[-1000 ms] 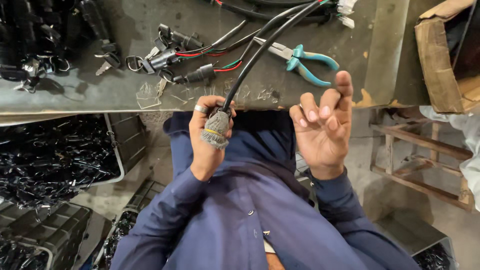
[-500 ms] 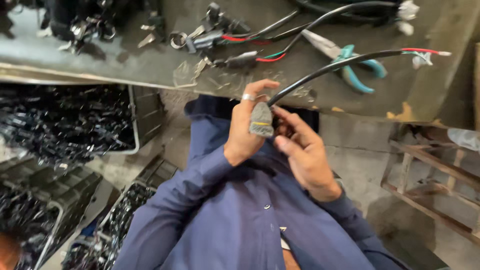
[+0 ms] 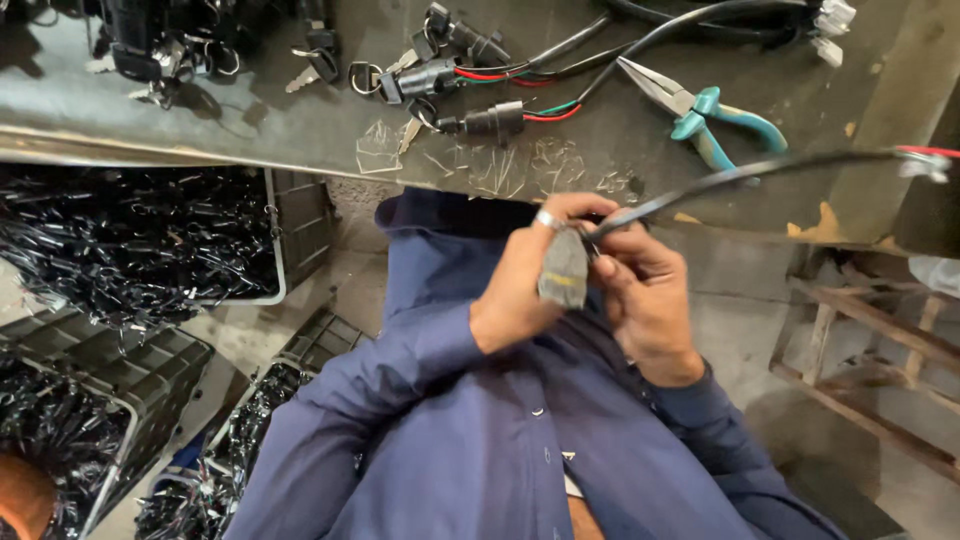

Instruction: The person uses pliers to strip the outer insulation from black cables, exposing the inner wires. They then insert a small metal pin into the stripped end and crimp it to secure the connection. The finished cable is placed on the table with other completed units.

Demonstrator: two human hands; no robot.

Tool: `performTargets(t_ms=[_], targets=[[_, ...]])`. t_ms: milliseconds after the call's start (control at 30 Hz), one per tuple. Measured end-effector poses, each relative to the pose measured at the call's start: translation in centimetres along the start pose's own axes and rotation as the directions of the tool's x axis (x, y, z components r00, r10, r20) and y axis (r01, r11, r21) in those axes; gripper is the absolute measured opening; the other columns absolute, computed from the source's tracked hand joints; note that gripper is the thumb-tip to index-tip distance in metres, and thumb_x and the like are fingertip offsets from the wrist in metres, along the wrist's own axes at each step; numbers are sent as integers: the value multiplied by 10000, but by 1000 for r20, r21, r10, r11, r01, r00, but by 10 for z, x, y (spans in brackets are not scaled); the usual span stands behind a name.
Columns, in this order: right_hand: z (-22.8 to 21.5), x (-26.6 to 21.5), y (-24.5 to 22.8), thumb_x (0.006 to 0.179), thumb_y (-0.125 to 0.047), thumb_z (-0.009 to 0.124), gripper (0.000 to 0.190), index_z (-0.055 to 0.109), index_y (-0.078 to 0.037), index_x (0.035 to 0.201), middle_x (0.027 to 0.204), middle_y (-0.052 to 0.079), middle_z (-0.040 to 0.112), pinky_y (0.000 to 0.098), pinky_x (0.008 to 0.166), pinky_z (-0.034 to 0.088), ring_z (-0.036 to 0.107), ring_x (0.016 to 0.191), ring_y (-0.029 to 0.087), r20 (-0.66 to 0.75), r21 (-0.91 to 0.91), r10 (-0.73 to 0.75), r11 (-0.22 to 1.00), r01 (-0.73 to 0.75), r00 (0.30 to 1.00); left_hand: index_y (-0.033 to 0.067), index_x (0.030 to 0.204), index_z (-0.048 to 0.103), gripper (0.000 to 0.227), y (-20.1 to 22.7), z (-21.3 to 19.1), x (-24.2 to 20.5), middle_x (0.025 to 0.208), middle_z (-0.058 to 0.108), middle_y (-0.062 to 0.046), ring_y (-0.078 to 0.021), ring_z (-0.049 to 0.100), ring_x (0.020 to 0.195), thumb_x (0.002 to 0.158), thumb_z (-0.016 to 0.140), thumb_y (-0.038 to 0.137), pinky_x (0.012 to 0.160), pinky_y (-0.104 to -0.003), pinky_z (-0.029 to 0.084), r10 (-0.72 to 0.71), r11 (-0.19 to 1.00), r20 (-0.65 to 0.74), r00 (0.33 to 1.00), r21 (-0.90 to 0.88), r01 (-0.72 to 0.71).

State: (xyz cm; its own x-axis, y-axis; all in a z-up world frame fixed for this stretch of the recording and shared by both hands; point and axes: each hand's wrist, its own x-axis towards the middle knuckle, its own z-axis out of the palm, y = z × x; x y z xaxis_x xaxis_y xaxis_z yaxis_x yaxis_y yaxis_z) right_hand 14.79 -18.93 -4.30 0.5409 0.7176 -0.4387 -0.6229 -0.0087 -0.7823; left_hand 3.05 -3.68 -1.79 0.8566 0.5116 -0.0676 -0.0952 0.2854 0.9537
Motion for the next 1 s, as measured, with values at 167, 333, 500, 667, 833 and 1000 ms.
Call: performTargets(t_ms=[167,333,500,667,833,1000], targets=[[23,-9,-13,894,-70,723,177,646,-49,1053,1113,1,602,231,819,497,593,985,99,99,-108,-150,981,161,984,37,1347,547,407,-2,31,-6,1240,647,-16,-112,603,1157,982,715,96,1039,-283,507,-67,975,1,998,-211,66],[50,14,-47,836,-136,786,275,574,-85,1005,970,2,550,262,792,482,549,911,105,32,-310,-230,923,228,973,29,1348,545,413,-9,55,17,1106,551,-37,-125,509,999,957,677,52,928,-253,449,133,909,-212,968,-362,-205],[-17,34,-94,1097,-247,632,278,558,-90,1314,1111,32,614,297,925,454,558,1021,143,63,44,-475,880,473,878,162,1318,423,423,-16,5,18,918,642,-82,-101,532,591,954,628,99,445,-230,356,-277,873,-305,911,-477,106],[-48,35,-95,1113,-194,689,249,547,-108,1299,972,-2,596,272,841,423,521,918,116,220,319,-422,883,344,880,131,1357,416,386,-26,-22,15,829,585,-55,-63,452,537,1018,601,117,454,-204,357,-152,904,-265,952,-426,26],[-29,33,-90,1070,-182,710,268,574,-127,1294,922,-24,585,269,816,411,500,868,98,273,393,-422,869,300,865,126,1355,410,374,-16,-20,15,813,571,-48,-48,449,540,1020,571,89,459,-189,352,-187,921,-232,955,-379,88],[-30,31,-93,1026,-172,723,299,576,-126,1283,921,-21,564,274,814,414,502,869,100,303,389,-420,874,291,856,122,1361,414,372,-13,-21,16,858,569,-41,-39,452,600,1020,559,83,495,-175,350,-207,923,-236,949,-368,110]])
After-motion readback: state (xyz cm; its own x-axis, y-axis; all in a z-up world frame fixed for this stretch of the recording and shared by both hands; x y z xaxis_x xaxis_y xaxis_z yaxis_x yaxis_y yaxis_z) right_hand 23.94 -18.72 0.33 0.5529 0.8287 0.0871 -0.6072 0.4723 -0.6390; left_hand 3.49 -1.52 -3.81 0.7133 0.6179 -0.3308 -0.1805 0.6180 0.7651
